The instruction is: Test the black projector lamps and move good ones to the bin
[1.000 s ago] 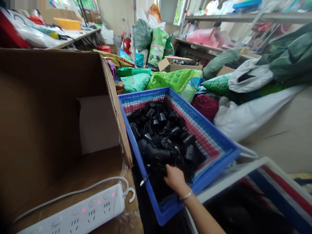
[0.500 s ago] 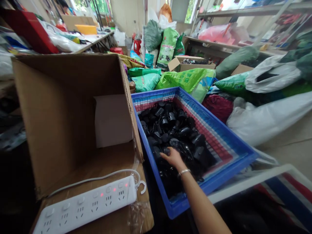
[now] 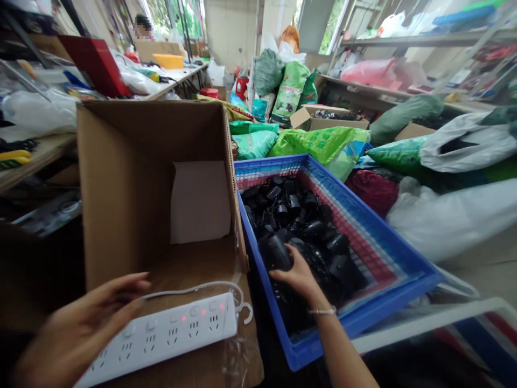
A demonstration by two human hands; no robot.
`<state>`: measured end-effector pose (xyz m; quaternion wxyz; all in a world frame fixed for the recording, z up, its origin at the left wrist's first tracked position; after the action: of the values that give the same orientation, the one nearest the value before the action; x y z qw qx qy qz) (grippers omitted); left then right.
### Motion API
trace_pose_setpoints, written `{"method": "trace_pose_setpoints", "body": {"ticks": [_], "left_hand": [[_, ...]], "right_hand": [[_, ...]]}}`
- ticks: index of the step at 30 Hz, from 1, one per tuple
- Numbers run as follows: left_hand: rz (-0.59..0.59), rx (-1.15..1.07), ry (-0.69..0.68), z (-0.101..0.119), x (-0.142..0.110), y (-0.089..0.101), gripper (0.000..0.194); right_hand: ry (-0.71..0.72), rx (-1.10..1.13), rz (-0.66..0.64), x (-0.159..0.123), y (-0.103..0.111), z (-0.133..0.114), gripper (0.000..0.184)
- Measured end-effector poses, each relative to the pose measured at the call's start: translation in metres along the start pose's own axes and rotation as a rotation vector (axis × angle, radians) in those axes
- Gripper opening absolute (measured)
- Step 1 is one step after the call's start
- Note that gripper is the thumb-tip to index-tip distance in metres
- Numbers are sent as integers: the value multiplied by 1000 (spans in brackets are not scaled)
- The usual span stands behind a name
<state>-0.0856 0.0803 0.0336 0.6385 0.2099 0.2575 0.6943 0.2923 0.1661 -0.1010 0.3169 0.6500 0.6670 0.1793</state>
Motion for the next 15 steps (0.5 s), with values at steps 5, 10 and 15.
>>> {"method": "trace_pose_setpoints", "body": {"ticks": [5, 10, 15], "left_hand": [[-461, -197, 17, 50, 26, -111, 63], [-634, -61, -50, 68, 27, -164, 52], [-755, -32, -50, 68, 16, -159, 47]], "right_hand": [[72, -61, 38, -61, -6, -17, 71], [234, -189, 82, -107, -16, -22, 73], [476, -375, 88, -130, 2, -42, 73]]}}
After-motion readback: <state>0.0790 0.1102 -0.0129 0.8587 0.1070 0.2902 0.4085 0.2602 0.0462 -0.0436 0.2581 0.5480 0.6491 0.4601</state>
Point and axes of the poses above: each hand's wrist, its own x-axis towards the middle knuckle, its own y-axis out of the back of the hand, z = x × y, the point moved 4 cm from there along x, towards the middle knuckle, and after that the axes turned 1 degree about y, right-handed, at the moved point
